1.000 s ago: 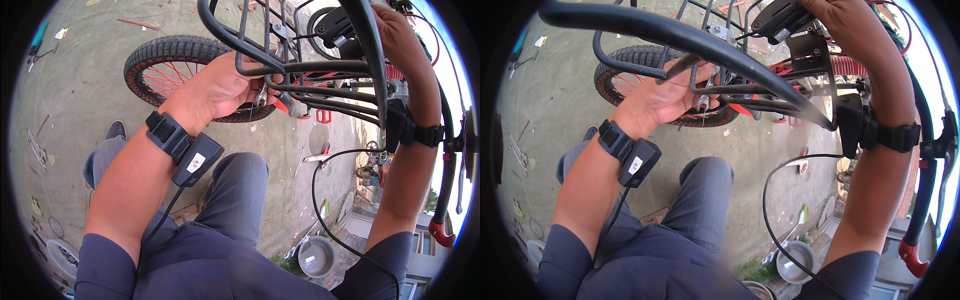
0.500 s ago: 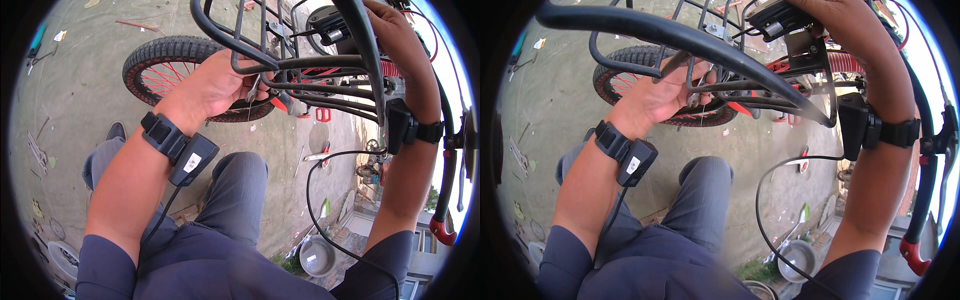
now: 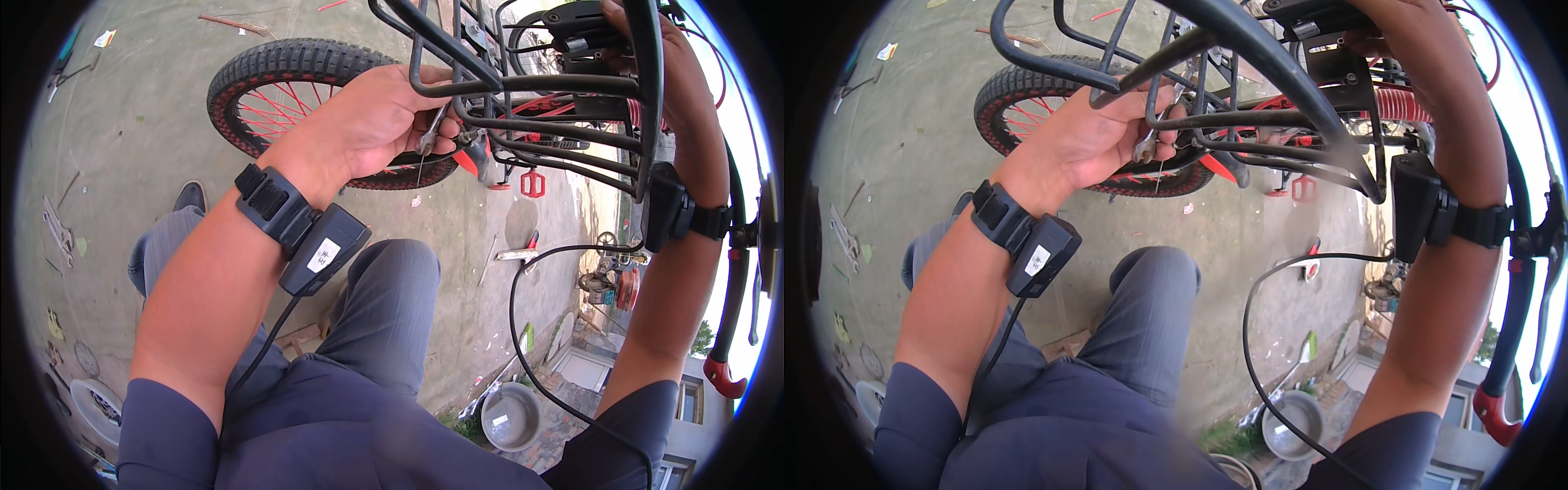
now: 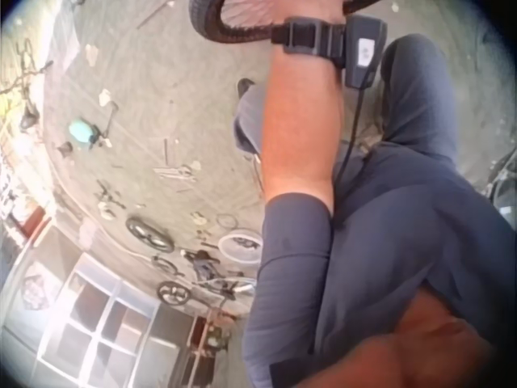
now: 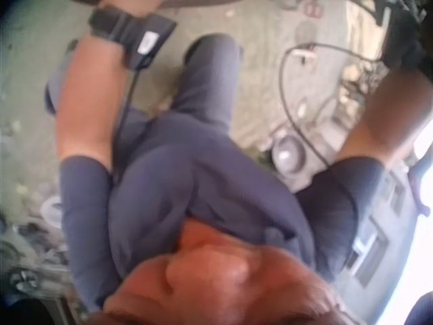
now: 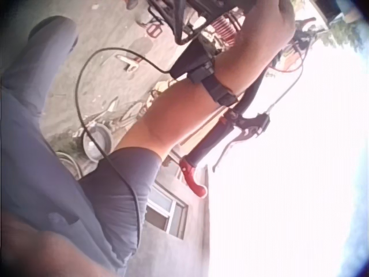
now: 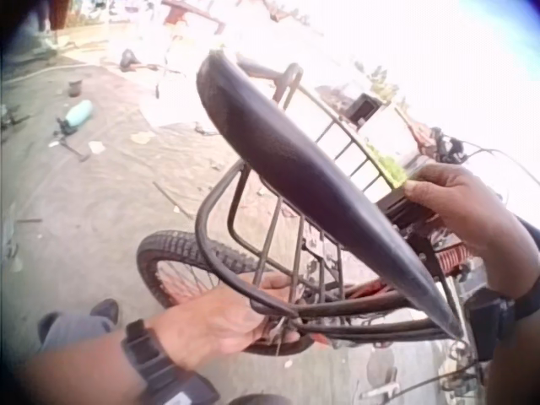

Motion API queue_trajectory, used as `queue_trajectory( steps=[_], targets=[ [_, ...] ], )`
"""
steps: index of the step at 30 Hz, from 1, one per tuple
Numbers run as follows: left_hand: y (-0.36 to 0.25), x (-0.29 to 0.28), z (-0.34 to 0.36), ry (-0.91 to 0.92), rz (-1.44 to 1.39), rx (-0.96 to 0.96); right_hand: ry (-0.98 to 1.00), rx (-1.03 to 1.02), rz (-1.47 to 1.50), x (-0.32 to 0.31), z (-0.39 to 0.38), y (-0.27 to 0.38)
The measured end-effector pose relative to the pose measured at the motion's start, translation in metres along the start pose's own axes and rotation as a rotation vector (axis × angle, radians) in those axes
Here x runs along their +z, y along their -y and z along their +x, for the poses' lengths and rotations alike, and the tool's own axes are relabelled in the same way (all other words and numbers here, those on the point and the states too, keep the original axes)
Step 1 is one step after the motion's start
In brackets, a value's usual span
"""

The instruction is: The person installs a bicycle light onto the front basket of a red and black bicycle. They use a wrench to tighten the mounting bracket and secure the light in place.

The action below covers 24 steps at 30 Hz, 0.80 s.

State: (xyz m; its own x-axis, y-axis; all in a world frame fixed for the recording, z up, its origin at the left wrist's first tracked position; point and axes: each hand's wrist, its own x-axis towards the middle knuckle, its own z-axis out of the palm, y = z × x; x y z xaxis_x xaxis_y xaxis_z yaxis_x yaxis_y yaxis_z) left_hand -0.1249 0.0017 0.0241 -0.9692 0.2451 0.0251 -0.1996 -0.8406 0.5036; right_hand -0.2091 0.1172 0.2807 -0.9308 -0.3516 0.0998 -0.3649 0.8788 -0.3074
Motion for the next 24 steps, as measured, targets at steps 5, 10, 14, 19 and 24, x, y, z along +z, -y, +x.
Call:
queue_trajectory(
  steps=[5,10,14,19,24],
  targets=[
    [-0.004,0.001,-0.003,-0.009,-0.034,0.006,0.195,-0.279,0.178,-0.008,0.012,-0.021],
    [-0.006,-0.009,-0.004,0.026,-0.065,0.005,0.211,-0.544,0.052,0.002,-0.005,-0.003],
    [-0.003,-0.011,-0.003,0.072,-0.122,0.020,0.312,-0.661,0.064,-0.009,0.002,-0.009],
    [-0.004,-0.016,-0.007,0.089,-0.181,0.043,0.415,-0.620,0.140,-0.016,0.009,-0.003],
    [-0.008,-0.017,-0.011,0.070,-0.171,0.026,0.374,-0.808,0.059,-0.014,0.015,-0.015]
  ],
)
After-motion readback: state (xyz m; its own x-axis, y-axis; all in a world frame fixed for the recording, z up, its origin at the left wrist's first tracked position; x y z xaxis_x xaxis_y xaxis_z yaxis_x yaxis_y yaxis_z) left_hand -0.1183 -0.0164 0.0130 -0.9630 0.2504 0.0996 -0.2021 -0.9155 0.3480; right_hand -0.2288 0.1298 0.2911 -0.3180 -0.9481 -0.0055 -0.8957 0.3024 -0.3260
